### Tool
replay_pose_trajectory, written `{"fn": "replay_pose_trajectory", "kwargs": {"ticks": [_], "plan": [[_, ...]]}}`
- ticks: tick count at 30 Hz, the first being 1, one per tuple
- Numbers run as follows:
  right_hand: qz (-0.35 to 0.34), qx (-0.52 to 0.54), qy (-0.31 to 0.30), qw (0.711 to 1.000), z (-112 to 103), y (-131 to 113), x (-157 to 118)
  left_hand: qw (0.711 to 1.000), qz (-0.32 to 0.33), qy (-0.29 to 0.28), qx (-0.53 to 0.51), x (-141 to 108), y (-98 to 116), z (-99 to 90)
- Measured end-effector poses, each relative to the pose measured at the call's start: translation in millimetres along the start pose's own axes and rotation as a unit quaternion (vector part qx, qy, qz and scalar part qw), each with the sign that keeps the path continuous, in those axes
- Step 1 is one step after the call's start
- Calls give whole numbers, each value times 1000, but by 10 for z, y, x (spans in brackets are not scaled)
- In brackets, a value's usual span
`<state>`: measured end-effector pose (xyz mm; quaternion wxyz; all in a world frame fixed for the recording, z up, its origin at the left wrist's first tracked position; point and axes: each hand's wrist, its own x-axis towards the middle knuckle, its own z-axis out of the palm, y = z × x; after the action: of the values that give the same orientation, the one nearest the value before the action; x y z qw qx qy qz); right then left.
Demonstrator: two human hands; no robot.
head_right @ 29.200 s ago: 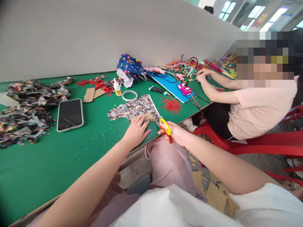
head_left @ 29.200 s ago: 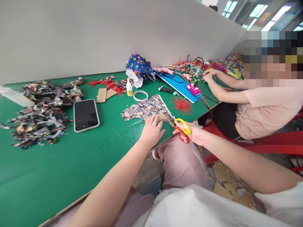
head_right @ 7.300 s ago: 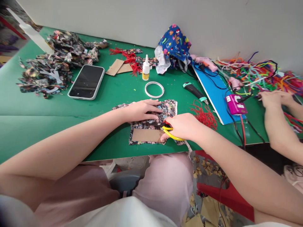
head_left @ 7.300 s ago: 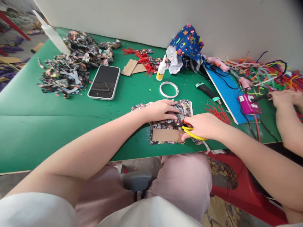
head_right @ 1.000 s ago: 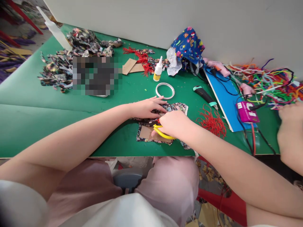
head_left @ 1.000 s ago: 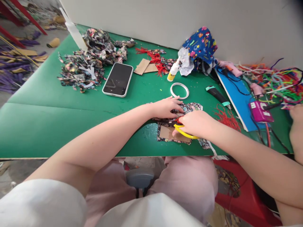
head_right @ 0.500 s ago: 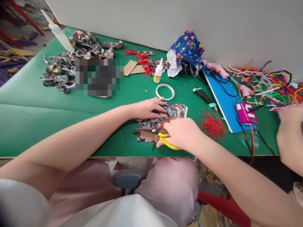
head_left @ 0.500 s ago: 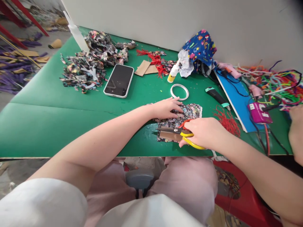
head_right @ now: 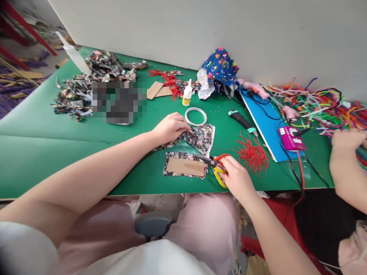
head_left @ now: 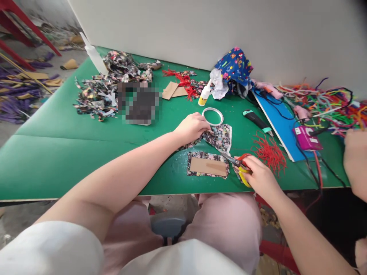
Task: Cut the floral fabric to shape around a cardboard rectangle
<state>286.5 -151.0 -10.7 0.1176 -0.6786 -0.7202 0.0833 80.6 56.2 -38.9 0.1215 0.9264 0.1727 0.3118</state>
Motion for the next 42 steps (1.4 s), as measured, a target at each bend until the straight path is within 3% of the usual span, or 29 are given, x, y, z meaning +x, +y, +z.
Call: {"fn": "replay_pose_trajectory", "kwargs": {"ticks": [7, 9, 12, 15, 18, 23, 27, 31, 34, 38, 40, 42], "plan": [[86, 58, 50, 993, -54, 41, 243, 993, -19, 111, 22, 18, 112, -85], [136, 154, 93, 974, -135, 62, 367, 988, -52, 145, 12, 11, 153, -108], [163, 319, 187, 915, -323, 34, 601, 980, -84, 176, -43, 54, 217, -150], [108, 391, 312, 859, -594, -49, 856, 973, -93, 190, -92, 239, 291, -213], [31, 399, 421, 814, -926, -128, 1091, 969, -88, 196, -125, 558, 378, -304], [-58, 411, 458, 786, -1434, -183, 1404, 966, -82, 192, -150, 1068, 502, -460], [-113, 411, 454, 782, -1604, -198, 1609, 981, -80, 127, -126, 1214, 462, -456], [-65, 427, 452, 780, -1621, -181, 1825, 989, -96, 59, -97, 1012, 358, -353], [-45, 385, 444, 808, -1698, -136, 1999, 988, -144, 29, -47, 614, 430, -300], [-10, 383, 417, 824, -1761, -33, 2128, 990, -96, -98, 8, -57, 832, -269], [26, 371, 399, 838, -1629, 42, 2081, 987, -64, -141, 41, -334, 1075, -254], [74, 337, 392, 853, -1356, 121, 1928, 984, -67, -147, 74, -526, 1262, -230]]}}
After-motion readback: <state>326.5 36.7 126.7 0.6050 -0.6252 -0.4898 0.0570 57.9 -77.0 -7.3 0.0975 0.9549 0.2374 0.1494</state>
